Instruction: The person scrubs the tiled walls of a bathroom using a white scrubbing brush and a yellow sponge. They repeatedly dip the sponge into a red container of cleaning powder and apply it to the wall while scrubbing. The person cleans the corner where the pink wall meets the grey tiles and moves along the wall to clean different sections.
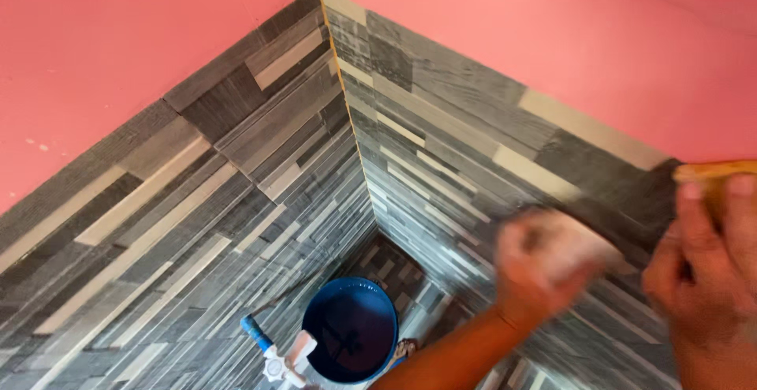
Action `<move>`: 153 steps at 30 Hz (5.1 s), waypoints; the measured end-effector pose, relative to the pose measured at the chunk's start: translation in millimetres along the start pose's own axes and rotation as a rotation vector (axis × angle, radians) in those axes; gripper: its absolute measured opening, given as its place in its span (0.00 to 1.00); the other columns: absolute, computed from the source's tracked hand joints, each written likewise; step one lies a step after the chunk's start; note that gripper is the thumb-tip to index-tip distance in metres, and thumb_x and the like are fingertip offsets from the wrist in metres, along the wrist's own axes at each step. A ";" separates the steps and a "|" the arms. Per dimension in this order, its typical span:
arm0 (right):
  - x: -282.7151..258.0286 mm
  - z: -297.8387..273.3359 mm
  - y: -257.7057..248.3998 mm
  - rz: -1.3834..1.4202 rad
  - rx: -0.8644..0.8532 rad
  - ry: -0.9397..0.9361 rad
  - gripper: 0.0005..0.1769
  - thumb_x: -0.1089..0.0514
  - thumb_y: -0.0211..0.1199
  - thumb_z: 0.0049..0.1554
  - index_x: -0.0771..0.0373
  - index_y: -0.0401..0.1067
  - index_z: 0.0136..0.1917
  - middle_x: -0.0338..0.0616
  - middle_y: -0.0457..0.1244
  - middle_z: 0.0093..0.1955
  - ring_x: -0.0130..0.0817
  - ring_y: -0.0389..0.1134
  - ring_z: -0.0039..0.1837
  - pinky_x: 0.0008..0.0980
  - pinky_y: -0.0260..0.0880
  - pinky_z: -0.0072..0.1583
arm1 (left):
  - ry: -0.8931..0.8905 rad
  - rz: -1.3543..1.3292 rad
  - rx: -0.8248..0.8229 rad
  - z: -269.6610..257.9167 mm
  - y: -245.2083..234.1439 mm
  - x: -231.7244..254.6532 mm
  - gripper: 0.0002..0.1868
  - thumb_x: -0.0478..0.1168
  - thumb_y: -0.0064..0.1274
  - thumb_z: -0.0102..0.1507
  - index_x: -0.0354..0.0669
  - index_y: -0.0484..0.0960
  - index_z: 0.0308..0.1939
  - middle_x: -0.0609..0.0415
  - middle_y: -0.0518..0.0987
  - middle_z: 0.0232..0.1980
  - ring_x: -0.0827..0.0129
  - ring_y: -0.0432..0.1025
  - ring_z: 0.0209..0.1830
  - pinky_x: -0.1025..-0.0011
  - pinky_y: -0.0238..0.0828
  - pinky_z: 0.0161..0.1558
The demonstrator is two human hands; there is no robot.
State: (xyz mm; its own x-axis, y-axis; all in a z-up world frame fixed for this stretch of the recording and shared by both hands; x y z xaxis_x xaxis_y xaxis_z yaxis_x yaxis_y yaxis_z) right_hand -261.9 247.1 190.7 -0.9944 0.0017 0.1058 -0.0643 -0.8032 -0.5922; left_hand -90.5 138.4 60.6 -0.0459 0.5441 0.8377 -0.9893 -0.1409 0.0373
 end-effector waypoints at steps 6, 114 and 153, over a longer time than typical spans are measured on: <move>14.6 -14.1 -4.2 -0.336 -0.079 -0.044 0.22 0.63 0.64 0.61 0.56 0.81 0.68 0.42 0.58 0.83 0.59 0.45 0.86 0.49 0.49 0.82 | -0.102 -0.074 0.142 62.4 -11.0 -7.6 0.26 0.47 0.64 0.63 0.36 0.76 0.59 0.45 0.77 0.49 0.59 0.76 0.45 0.65 0.78 0.44; 46.9 -35.4 -61.6 -0.041 -0.095 0.193 0.49 0.27 0.39 0.67 0.72 0.63 0.78 0.64 0.45 0.85 0.75 0.33 0.82 0.67 0.36 0.80 | 0.463 -0.026 -0.433 -77.2 69.0 128.0 0.14 0.48 0.61 0.64 0.55 0.84 0.53 0.49 0.80 0.51 0.61 0.73 0.45 0.62 0.65 0.43; -47.9 61.2 -15.0 -0.712 -0.317 -0.945 0.25 0.49 0.57 0.60 0.51 0.74 0.69 0.33 0.66 0.71 0.31 0.59 0.74 0.53 0.39 0.78 | -0.288 0.002 0.130 -58.4 13.1 -36.5 0.37 0.44 0.68 0.59 0.36 0.73 0.69 0.41 0.78 0.60 0.53 0.70 0.57 0.62 0.70 0.57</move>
State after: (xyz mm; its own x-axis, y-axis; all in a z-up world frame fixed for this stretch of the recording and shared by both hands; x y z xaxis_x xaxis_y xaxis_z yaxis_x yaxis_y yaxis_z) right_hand -208.3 222.6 243.3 -0.2848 -0.1576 0.9455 -0.7175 -0.6190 -0.3193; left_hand -109.9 165.0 -1.3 0.0114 0.2894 0.9571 -0.9623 -0.2569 0.0891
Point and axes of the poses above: each hand's wrist, its own z-axis towards the middle knuckle, its own y-axis out of the palm, x = y × z, the point moved 8 cm from there along z, towards the middle knuckle
